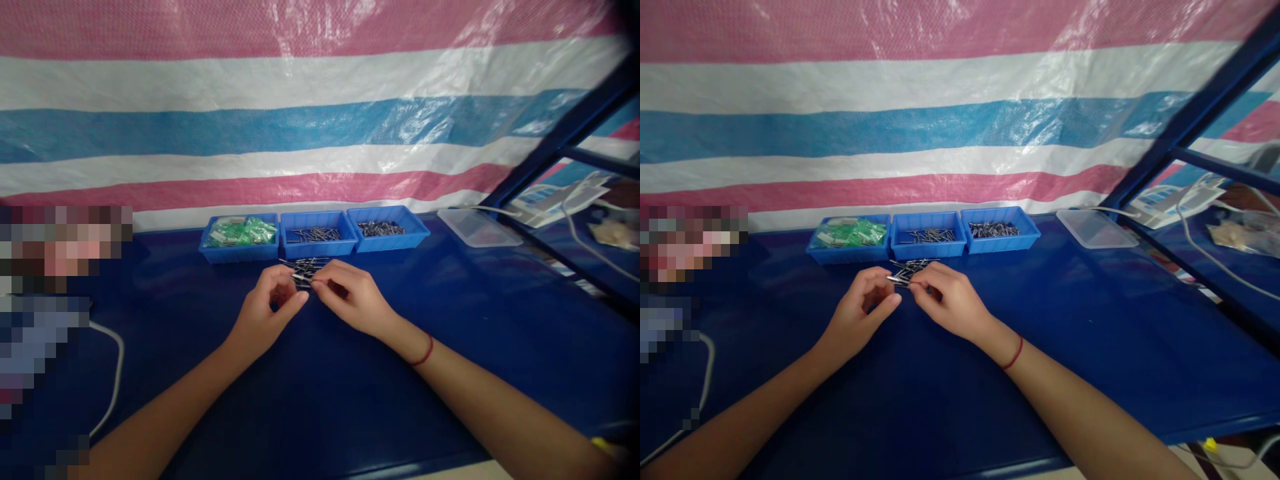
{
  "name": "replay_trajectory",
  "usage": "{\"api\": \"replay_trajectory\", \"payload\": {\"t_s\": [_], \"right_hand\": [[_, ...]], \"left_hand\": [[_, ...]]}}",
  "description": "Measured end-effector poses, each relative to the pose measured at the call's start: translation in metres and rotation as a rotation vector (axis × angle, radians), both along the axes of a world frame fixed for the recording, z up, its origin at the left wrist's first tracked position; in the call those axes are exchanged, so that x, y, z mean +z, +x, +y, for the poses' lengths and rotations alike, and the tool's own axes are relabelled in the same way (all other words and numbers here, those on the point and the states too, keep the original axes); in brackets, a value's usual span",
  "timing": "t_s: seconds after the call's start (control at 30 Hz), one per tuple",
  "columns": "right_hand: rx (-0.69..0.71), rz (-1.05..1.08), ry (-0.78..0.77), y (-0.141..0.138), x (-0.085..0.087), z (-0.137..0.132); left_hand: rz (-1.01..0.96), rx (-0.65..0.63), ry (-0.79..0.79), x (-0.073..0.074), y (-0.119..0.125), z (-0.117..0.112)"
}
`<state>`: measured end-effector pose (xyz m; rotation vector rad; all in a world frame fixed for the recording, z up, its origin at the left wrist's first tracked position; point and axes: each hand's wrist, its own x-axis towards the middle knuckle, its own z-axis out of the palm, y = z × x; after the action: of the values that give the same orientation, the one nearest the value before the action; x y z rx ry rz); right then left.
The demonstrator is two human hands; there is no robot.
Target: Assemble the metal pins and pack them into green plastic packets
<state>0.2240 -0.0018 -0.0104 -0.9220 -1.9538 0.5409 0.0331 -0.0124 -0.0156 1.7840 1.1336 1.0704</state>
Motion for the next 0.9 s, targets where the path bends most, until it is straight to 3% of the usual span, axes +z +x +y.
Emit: {"api": "replay_trajectory", "payload": {"t_s": [0.2,0.4,0.6,0.9], "right_hand": [[-0.483,0.528,-0.213,0.028,-0.001,0.028],[-0.551,0.809,-0.360,0.048,0.000,0.047],[-0.382,0.626,-0.392,0.030,-0.001,0.032],[-0.266,0.207,-0.271,0.017,-0.003,0.017]], "left_hand": [[0.342,0.090,0.230,0.005,-0.012,0.013],[0.668,-0.008,0.386,-0.007,-0.022,0.026],[0.826,0.009,0.392,-0.006,-0.021,0.023],[0.750,-0.023,0.343,-0.002,-0.020,0.026]]}}
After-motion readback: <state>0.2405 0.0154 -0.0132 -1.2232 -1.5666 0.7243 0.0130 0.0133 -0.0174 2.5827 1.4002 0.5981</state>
